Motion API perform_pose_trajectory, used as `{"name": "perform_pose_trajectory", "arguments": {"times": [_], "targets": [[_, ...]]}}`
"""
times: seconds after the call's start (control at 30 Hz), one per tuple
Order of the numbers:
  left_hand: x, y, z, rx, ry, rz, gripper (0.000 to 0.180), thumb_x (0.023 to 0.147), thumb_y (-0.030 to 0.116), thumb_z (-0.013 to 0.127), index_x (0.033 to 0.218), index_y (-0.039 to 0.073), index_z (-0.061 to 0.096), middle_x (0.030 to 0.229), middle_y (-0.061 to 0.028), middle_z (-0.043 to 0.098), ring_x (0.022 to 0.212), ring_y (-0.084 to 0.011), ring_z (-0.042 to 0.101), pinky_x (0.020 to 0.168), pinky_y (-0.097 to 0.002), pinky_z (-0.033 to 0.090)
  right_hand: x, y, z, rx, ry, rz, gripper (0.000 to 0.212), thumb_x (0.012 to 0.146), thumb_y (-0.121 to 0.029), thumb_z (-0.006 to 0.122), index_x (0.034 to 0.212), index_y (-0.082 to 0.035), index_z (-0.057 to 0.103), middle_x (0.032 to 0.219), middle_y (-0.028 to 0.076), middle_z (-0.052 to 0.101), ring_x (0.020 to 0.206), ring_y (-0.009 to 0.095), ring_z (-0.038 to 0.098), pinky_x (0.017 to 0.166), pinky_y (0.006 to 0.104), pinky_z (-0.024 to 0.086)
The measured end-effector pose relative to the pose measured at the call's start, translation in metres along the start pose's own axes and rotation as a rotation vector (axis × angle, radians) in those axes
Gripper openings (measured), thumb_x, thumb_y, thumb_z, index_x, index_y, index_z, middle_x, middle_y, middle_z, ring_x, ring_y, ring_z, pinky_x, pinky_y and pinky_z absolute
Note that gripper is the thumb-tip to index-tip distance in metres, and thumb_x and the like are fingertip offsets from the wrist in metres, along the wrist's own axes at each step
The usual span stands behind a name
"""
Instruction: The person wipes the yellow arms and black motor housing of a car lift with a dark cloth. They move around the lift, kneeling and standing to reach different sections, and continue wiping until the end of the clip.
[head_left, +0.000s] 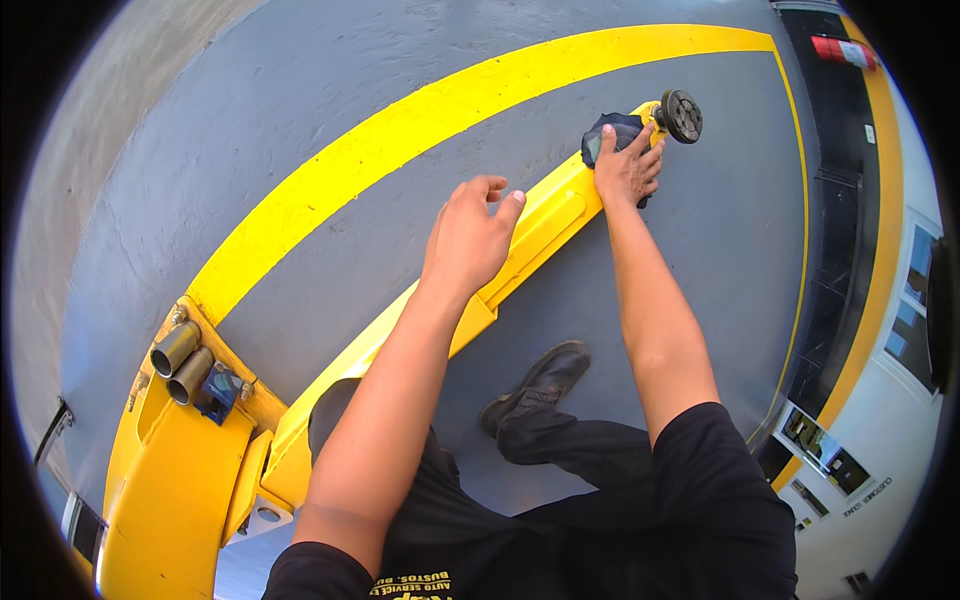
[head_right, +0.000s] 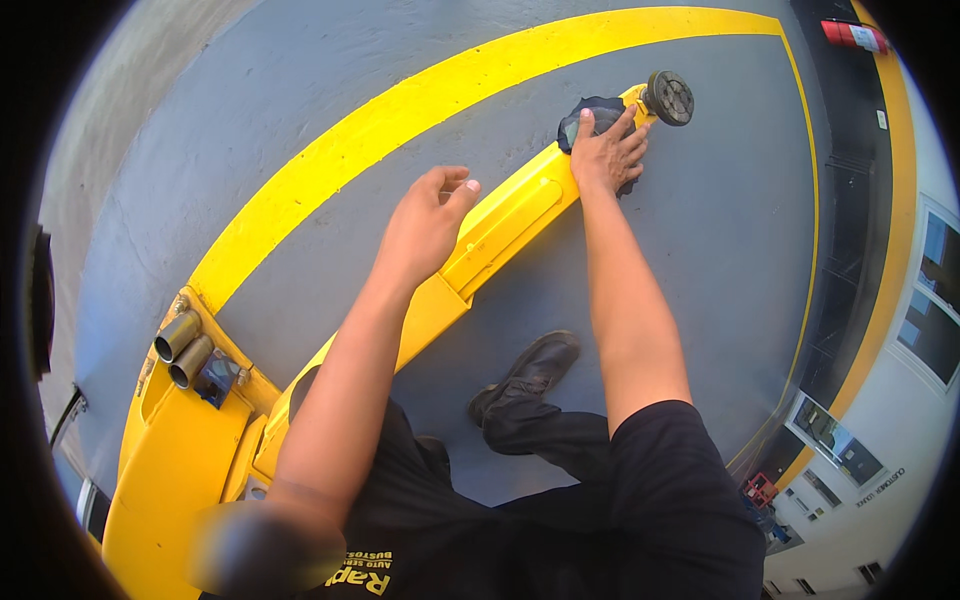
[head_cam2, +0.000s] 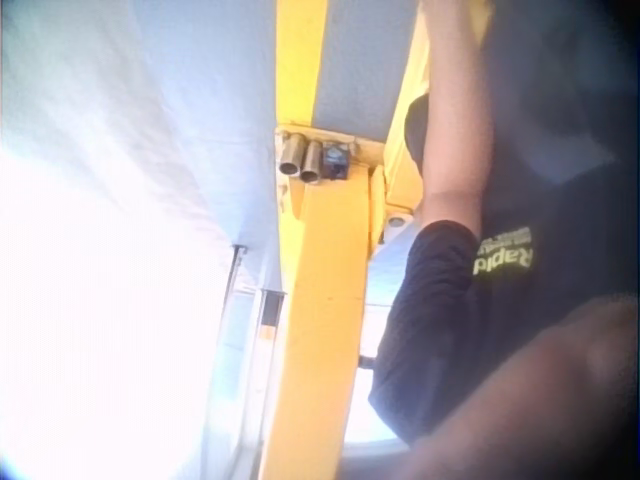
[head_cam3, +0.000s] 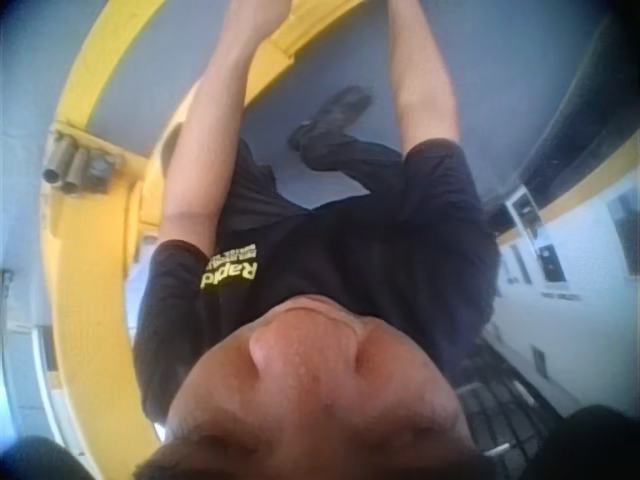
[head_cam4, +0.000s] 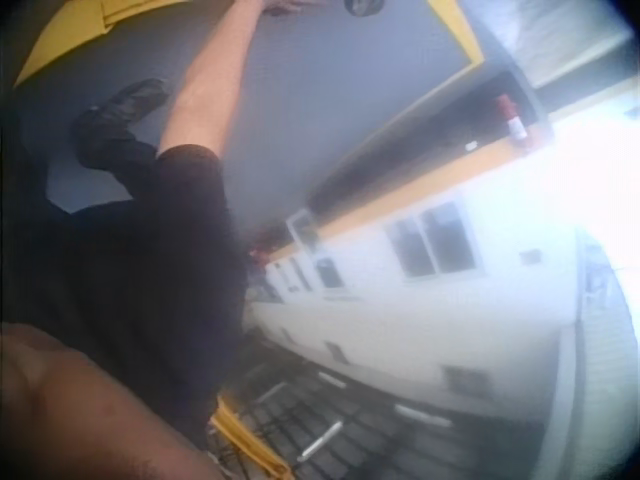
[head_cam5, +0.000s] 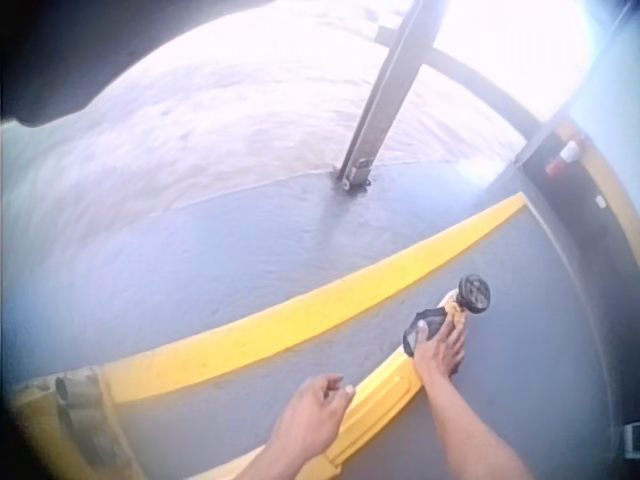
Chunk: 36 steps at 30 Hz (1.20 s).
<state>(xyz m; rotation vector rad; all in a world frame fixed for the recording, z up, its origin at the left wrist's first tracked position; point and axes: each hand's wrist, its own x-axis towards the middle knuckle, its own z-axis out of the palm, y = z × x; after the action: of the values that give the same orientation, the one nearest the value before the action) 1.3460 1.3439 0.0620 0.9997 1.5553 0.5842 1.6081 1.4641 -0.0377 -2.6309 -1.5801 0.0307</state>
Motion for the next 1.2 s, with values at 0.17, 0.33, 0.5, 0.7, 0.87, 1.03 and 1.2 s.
{"name": "perform_pose_trajectory", "arguments": {"times": [0.17,0.33,0.5,0.7,0.87,1.03,1.2], "targets": [[0.001,0.006,-0.004,-0.095,0.007,0.005,0.050,0.104,0.038,0.058,0.136,0.000,0.064,0.135,-0.0209,0.067,0.125,-0.0360,0.065,0.107,-0.0436,0.049,-0.037,0.010,0.006,-0.050,-0.048,-0.144,0.086,0.104,-0.066,0.046,0.171,-0.022,0.016,0.175,0.021,0.012,0.161,0.041,0.015,0.123,0.0677,0.020],[0.002,0.006,-0.026,-0.161,0.051,-0.007,0.051,0.104,0.038,0.058,0.136,-0.001,0.064,0.132,-0.0218,0.069,0.121,-0.0353,0.067,0.105,-0.0426,0.050,0.026,0.001,0.000,0.004,-0.079,0.131,0.093,0.102,-0.068,0.048,0.171,-0.016,0.012,0.177,0.020,0.008,0.163,0.037,0.012,0.125,0.0655,0.020],[0.003,0.009,-0.042,-0.212,0.105,-0.023,0.052,0.103,0.039,0.059,0.134,-0.001,0.065,0.131,-0.0220,0.070,0.120,-0.0349,0.068,0.103,-0.0425,0.051,-0.002,-0.004,0.003,0.062,-0.077,0.176,0.098,0.101,-0.069,0.048,0.170,-0.010,0.010,0.176,0.021,0.010,0.163,0.036,0.013,0.128,0.0578,0.022],[0.007,0.012,-0.032,-0.198,0.013,-0.063,0.051,0.106,0.041,0.058,0.137,0.001,0.065,0.138,-0.0215,0.067,0.131,-0.0329,0.063,0.112,-0.0419,0.046,-0.124,-0.004,-0.001,0.132,-0.041,-0.018,0.087,0.108,-0.057,0.044,0.167,0.002,0.018,0.172,0.031,0.016,0.158,0.048,0.022,0.129,0.0519,0.025],[0.007,0.009,-0.025,-0.151,0.041,-0.028,0.052,0.103,0.042,0.060,0.133,0.000,0.066,0.131,-0.0222,0.070,0.123,-0.0359,0.067,0.106,-0.0420,0.050,-0.111,0.011,0.006,0.183,-0.085,-0.050,0.082,0.109,-0.051,0.045,0.168,-0.002,0.016,0.173,0.031,0.010,0.157,0.049,0.025,0.129,0.0507,0.027],[0.006,0.007,-0.031,-0.153,0.024,-0.049,0.053,0.104,0.042,0.058,0.134,-0.001,0.066,0.133,-0.0230,0.070,0.126,-0.0353,0.066,0.109,-0.0418,0.049,-0.009,0.022,-0.008,0.178,-0.195,0.090,0.076,0.108,-0.047,0.049,0.167,-0.004,0.027,0.175,0.026,0.011,0.156,0.048,0.029,0.126,0.0501,0.033],[0.007,0.007,-0.038,-0.170,0.043,-0.065,0.053,0.104,0.041,0.058,0.134,-0.001,0.066,0.133,-0.0231,0.070,0.126,-0.0349,0.066,0.108,-0.0419,0.049,0.010,0.046,-0.042,0.170,-0.170,-0.106,0.055,0.101,-0.037,0.066,0.148,-0.009,0.059,0.158,0.017,0.045,0.143,0.041,0.047,0.116,0.0478,0.042]]}}
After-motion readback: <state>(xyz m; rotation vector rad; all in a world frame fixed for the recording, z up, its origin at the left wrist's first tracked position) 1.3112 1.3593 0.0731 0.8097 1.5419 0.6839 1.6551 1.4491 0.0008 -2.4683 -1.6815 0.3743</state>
